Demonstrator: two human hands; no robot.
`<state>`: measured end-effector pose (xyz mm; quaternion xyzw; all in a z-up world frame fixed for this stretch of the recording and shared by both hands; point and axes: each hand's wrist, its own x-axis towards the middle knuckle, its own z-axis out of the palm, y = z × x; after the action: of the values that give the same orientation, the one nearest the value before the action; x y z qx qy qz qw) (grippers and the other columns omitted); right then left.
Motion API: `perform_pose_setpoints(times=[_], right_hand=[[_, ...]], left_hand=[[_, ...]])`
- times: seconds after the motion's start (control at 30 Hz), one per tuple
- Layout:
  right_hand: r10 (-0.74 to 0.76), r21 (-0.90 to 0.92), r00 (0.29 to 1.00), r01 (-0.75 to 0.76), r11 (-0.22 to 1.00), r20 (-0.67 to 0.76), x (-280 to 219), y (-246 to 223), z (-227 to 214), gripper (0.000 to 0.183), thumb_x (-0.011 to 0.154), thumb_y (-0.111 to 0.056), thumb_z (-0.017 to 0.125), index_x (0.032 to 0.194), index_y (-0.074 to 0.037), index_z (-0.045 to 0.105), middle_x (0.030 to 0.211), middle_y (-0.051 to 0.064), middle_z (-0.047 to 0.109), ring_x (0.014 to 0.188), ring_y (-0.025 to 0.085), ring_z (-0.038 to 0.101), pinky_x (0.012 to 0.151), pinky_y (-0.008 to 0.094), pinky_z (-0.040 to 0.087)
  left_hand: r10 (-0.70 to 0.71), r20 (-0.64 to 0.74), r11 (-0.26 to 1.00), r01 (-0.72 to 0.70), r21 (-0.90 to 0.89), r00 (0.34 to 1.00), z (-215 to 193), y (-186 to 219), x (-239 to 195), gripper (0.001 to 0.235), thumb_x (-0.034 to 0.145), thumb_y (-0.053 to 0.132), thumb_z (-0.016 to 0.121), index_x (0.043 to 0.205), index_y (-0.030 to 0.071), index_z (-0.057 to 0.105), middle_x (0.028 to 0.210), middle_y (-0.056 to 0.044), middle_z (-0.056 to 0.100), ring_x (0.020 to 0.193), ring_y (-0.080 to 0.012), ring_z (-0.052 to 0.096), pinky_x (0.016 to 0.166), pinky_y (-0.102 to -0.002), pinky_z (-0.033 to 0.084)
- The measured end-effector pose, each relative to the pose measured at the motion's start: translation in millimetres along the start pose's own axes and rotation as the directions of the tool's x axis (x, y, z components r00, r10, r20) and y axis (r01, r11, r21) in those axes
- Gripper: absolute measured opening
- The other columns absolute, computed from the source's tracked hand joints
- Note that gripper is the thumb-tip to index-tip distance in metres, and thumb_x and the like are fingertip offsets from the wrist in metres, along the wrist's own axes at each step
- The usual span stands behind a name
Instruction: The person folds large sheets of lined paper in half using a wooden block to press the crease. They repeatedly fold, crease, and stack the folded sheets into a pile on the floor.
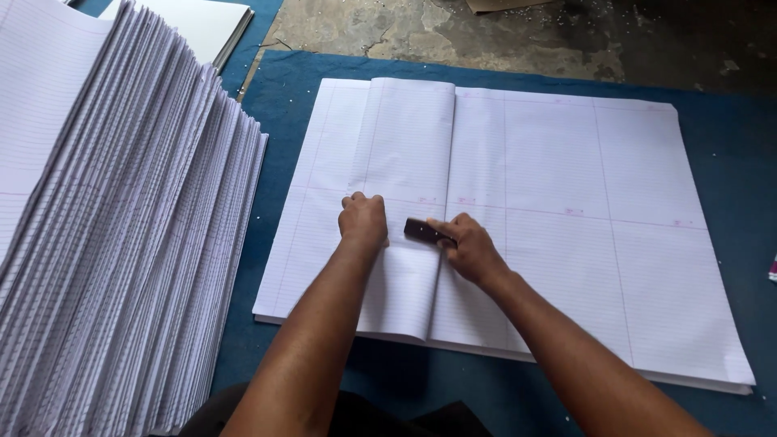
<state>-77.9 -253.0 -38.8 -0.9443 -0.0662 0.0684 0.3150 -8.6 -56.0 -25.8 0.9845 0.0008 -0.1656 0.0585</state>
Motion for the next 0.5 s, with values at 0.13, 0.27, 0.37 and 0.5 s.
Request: perform_pose_setpoints(times=[0.13, 0.27, 0.37, 0.5], right_hand=[[-0.04, -0.012, 0.999, 0.04, 0.999, 0.0, -28, -4, 5, 0.044, 0.091, -0.009, 0.066, 0.133, -0.023, 0.066, 0.093, 0.004, 0.059, 0.077, 0.016, 0.056, 0.076, 0.029, 0.055], [-0.054, -0.025, 0.997, 0.056, 0.998, 0.051, -48, -8, 6, 0.043, 0.091, -0.009, 0.066, 0.132, -0.023, 0.066, 0.093, 0.003, 0.059, 0.077, 0.015, 0.056, 0.075, 0.03, 0.055], [-0.081, -0.071, 0.992, 0.088, 0.994, 0.098, -65, -12, 7, 0.042, 0.091, -0.01, 0.066, 0.131, -0.023, 0.066, 0.092, 0.004, 0.059, 0.078, 0.016, 0.055, 0.075, 0.031, 0.054], [-0.094, -0.086, 0.98, 0.11, 0.99, 0.176, -84, -13, 7, 0.042, 0.092, -0.011, 0.065, 0.132, -0.025, 0.066, 0.093, 0.004, 0.061, 0.08, 0.016, 0.056, 0.077, 0.03, 0.054]], left_hand=[[-0.012, 0.018, 1.0, 0.012, 0.007, 1.0, 0, 1, 1, 0.063, 0.07, 0.023, 0.095, 0.123, 0.009, 0.065, 0.137, -0.02, 0.055, 0.127, -0.035, 0.052, 0.088, -0.036, 0.063], [-0.01, 0.005, 0.999, 0.01, -0.037, 1.0, 0, -1, -5, 0.065, 0.068, 0.024, 0.096, 0.123, 0.01, 0.064, 0.135, -0.017, 0.055, 0.127, -0.0344, 0.051, 0.091, -0.037, 0.061], [-0.007, 0.009, 0.998, 0.008, -0.061, 1.0, -1, -2, -8, 0.064, 0.068, 0.022, 0.096, 0.123, 0.01, 0.064, 0.135, -0.015, 0.054, 0.127, -0.0331, 0.051, 0.093, -0.037, 0.06], [-0.02, -0.007, 0.994, 0.019, -0.108, 1.0, 1, -5, -12, 0.061, 0.069, 0.022, 0.095, 0.121, 0.01, 0.066, 0.134, -0.014, 0.055, 0.127, -0.0315, 0.051, 0.096, -0.037, 0.058]])
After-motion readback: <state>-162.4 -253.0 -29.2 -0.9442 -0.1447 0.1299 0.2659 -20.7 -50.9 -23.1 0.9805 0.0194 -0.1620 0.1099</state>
